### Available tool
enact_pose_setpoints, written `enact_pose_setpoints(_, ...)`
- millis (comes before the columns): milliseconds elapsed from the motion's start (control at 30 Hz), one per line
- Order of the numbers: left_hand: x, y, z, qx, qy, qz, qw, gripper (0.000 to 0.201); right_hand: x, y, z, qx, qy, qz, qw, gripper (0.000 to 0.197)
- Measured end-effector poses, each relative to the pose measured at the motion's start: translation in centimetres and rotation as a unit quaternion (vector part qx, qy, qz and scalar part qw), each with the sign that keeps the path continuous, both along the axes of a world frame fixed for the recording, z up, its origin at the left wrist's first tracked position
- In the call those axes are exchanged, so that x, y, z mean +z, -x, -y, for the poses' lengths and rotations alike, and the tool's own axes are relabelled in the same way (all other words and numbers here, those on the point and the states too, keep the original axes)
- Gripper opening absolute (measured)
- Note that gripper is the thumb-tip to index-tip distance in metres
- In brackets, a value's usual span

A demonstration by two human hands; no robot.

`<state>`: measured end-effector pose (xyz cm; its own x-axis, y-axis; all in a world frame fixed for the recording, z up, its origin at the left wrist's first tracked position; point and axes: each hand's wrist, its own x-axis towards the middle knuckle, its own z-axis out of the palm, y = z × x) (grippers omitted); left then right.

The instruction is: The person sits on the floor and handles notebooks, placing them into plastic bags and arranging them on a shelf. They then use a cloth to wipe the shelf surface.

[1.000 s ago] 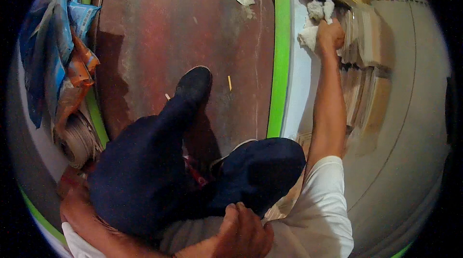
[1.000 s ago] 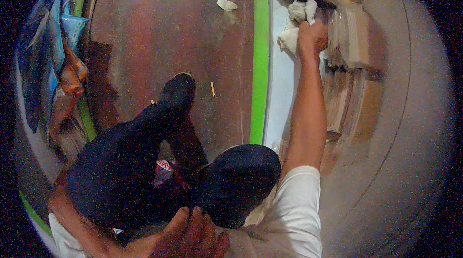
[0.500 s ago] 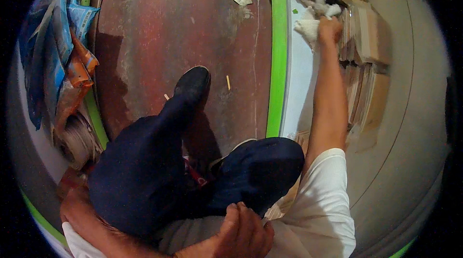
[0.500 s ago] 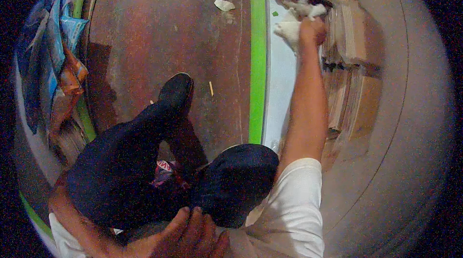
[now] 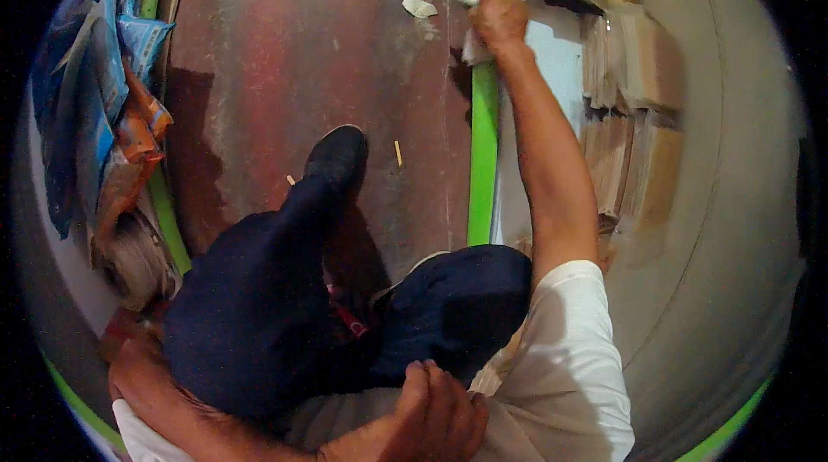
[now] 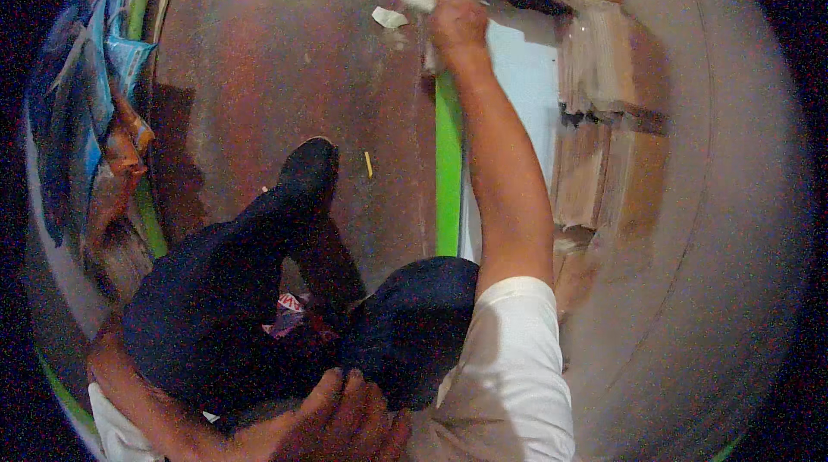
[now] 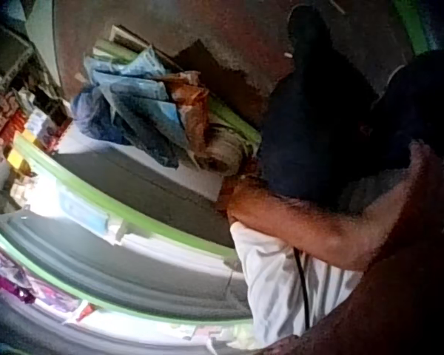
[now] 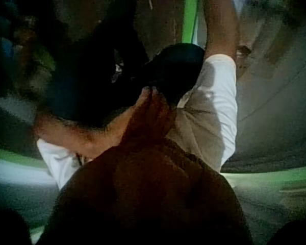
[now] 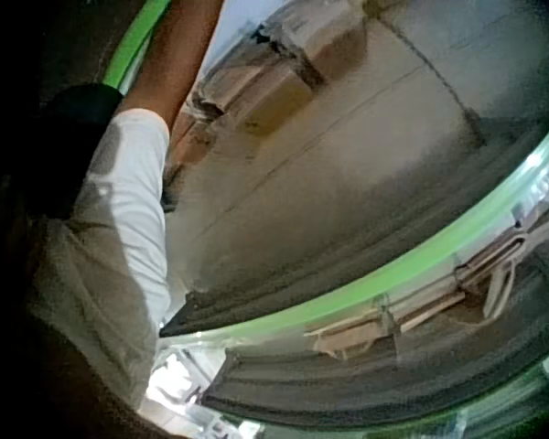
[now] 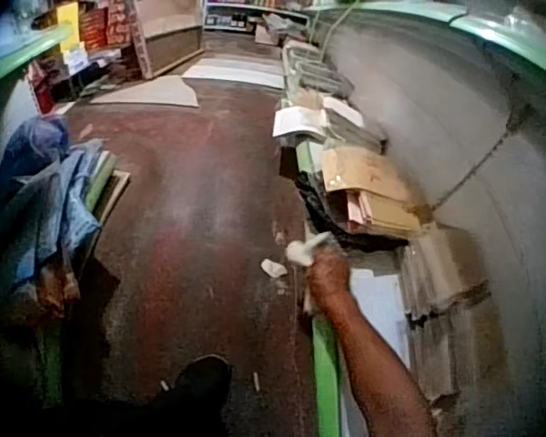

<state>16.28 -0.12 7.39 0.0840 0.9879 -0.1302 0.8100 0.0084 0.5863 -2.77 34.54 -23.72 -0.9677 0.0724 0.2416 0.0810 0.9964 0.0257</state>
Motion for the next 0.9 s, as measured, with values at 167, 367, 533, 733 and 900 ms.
enact_pose_setpoints(167, 0.7, 1.6, -0.5, -0.06, 0.016, 0.022, 0.998, 0.041, -0.3, -5.6, 5.6, 0.049, 0.213, 0.231, 0.948, 0.031)
enact_pose_setpoints(367, 0.9, 0.4, -0.9, -0.071, 0.022, -0.046, 0.996, 0.036, 2.7, -10.1, 1.3, -0.051, 0.102, 0.005, 0.993, 0.036)
enact_pose_setpoints(533, -0.2, -1.4, -0.1, 0.004, -0.012, -0.063, 0.998, 0.028, 5.0, -16.3, 1.5, -0.057, 0.118, 0.25, 0.959, 0.033)
enact_pose_setpoints(733, 0.8, 0.1, 0.4, -0.068, -0.015, -0.086, 0.994, 0.024, 6.3, -20.5, -2.6, -0.23, 0.276, 0.128, 0.924, 0.038)
enact_pose_setpoints(900, 0.5, 0.4, -0.1, -0.028, 0.005, -0.076, 0.997, 0.029, 5.5, -17.7, -6.5, -0.332, 0.094, 0.06, 0.937, 0.042)
